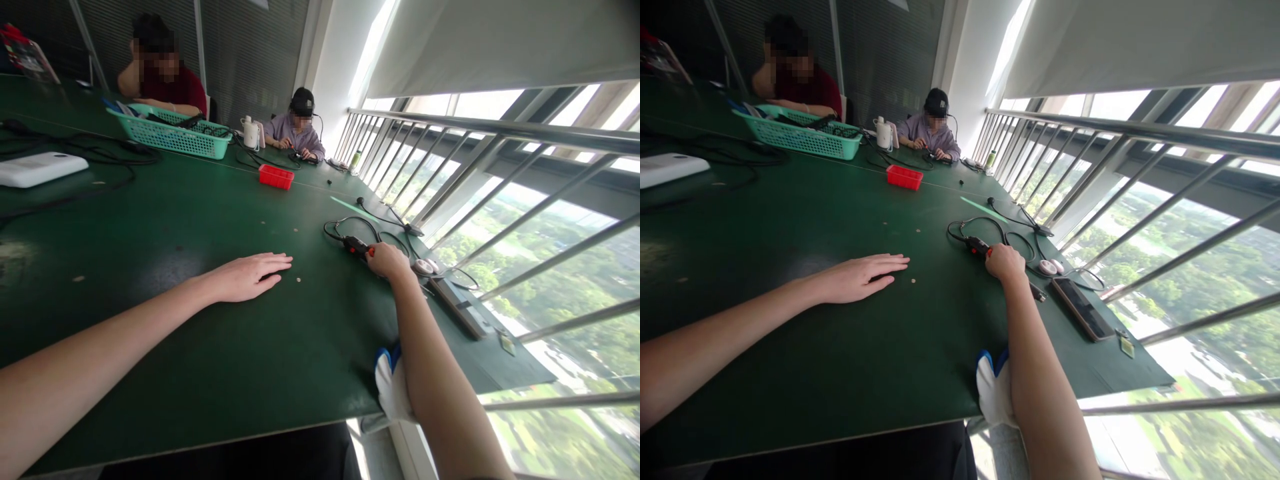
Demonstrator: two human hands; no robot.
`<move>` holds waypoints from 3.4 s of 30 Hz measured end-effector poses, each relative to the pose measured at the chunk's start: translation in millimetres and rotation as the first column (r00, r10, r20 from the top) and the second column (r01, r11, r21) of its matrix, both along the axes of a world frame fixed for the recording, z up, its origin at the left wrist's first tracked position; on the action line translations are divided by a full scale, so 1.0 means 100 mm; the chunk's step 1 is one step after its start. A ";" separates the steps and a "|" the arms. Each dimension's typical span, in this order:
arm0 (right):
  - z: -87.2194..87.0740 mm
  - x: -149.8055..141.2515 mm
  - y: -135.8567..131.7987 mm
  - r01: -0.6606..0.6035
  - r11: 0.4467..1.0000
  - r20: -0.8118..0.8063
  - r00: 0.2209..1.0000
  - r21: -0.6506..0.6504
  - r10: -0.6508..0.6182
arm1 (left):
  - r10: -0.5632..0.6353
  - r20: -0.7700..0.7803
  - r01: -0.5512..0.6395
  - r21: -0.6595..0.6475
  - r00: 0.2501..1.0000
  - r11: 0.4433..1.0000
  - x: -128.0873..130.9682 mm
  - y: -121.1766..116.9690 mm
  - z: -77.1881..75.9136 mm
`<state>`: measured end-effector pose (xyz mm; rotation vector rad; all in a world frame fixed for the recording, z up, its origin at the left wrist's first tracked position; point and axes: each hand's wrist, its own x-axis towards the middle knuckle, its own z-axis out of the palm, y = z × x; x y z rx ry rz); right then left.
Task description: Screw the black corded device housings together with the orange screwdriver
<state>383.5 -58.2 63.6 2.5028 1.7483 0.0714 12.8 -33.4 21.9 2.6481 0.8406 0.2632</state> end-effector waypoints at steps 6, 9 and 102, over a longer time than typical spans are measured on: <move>-0.03 -0.02 0.03 -0.071 0.997 0.000 0.997 0.015 0.071 | -0.078 0.110 0.081 -0.020 0.991 0.997 0.09 -0.10 0.00; -0.07 -0.15 0.04 -0.118 0.992 0.011 0.993 0.051 0.117 | -0.001 0.254 0.010 -0.032 0.967 0.999 0.08 -0.01 -0.01; -0.24 -1.36 -0.15 -0.431 0.642 -0.232 0.686 0.634 0.690 | 0.092 0.515 -0.075 -0.054 0.852 0.996 -0.12 0.25 -0.07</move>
